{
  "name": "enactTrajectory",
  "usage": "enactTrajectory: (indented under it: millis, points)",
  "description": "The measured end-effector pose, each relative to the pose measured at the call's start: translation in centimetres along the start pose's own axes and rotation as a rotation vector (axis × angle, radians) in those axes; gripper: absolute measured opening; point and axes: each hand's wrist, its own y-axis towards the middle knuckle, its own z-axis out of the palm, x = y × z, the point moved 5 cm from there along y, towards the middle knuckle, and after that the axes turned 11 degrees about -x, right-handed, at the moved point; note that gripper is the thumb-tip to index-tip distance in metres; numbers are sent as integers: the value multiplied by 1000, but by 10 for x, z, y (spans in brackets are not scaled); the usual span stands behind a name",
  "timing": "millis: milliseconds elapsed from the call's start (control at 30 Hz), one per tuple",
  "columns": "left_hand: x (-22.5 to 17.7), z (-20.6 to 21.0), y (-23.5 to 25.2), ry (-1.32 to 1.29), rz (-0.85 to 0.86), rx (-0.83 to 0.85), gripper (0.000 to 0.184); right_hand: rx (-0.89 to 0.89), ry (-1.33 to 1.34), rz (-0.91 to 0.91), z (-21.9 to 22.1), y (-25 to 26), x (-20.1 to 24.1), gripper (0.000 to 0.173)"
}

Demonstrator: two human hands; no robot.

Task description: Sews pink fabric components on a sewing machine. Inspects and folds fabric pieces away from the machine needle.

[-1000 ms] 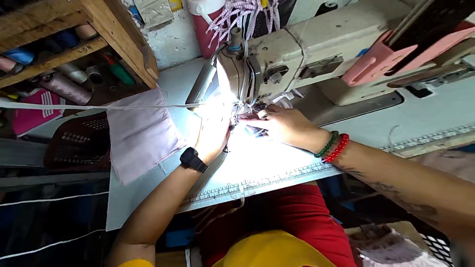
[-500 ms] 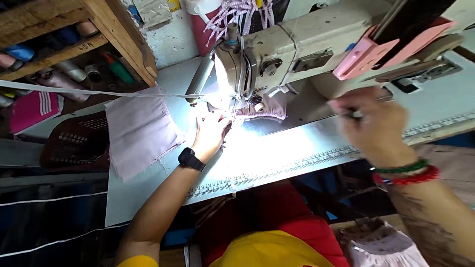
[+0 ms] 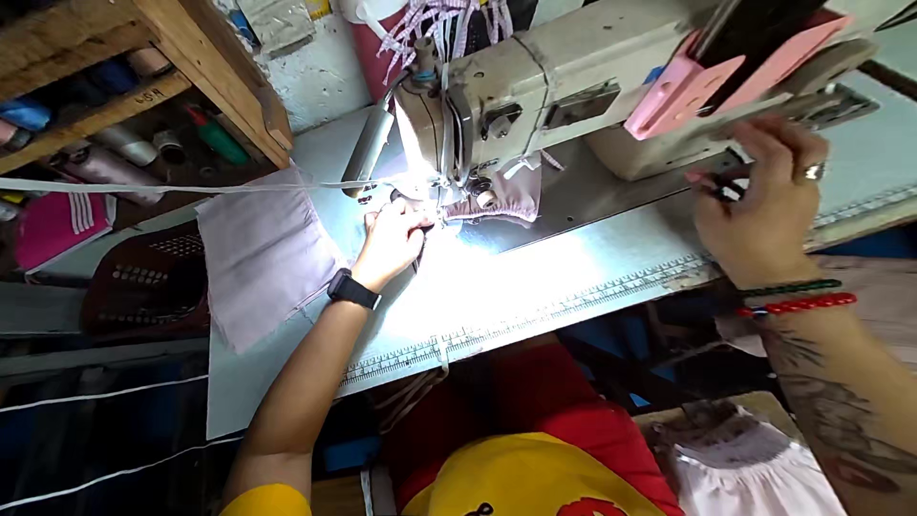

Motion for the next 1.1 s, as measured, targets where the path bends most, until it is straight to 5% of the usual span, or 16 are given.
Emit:
enactTrajectory:
  millis: [133, 300, 400, 500, 600, 700, 767, 967, 1033, 1100]
  points:
    - [21, 7, 32, -13, -277, 43, 32, 139, 53, 137, -4, -14, 45, 51]
    - [2, 12, 53, -33, -305, 93, 24, 415, 70, 67, 17, -37, 107, 48]
    - [20, 6, 52, -86, -511, -179, 30, 519, 115, 18, 28, -45, 123, 47]
    - [47, -18, 41, -593, -849, -600, 27, 593, 142, -21, 36, -51, 141, 49]
    - [45, -36, 16, -1036, -1057, -515, 27, 707, 139, -32, 53, -60, 179, 51]
    - [25, -53, -22, -1121, -968, -452, 12, 667, 213, -208, 84, -65, 236, 30]
    - [10, -55, -53, -1010, -910, -486, 22, 603, 253, -298, 106, -64, 267, 31]
    - [4, -59, -95, -944, -903, -596, 18, 674, 344, -156, 130, -50, 279, 31]
    - [-7, -77, -105, -864, -793, -464, 11, 733, 539, -29, 125, -50, 262, 24]
    - [-24, -86, -108, -849, -692, -261, 31, 953, 818, 246, 123, -59, 254, 21]
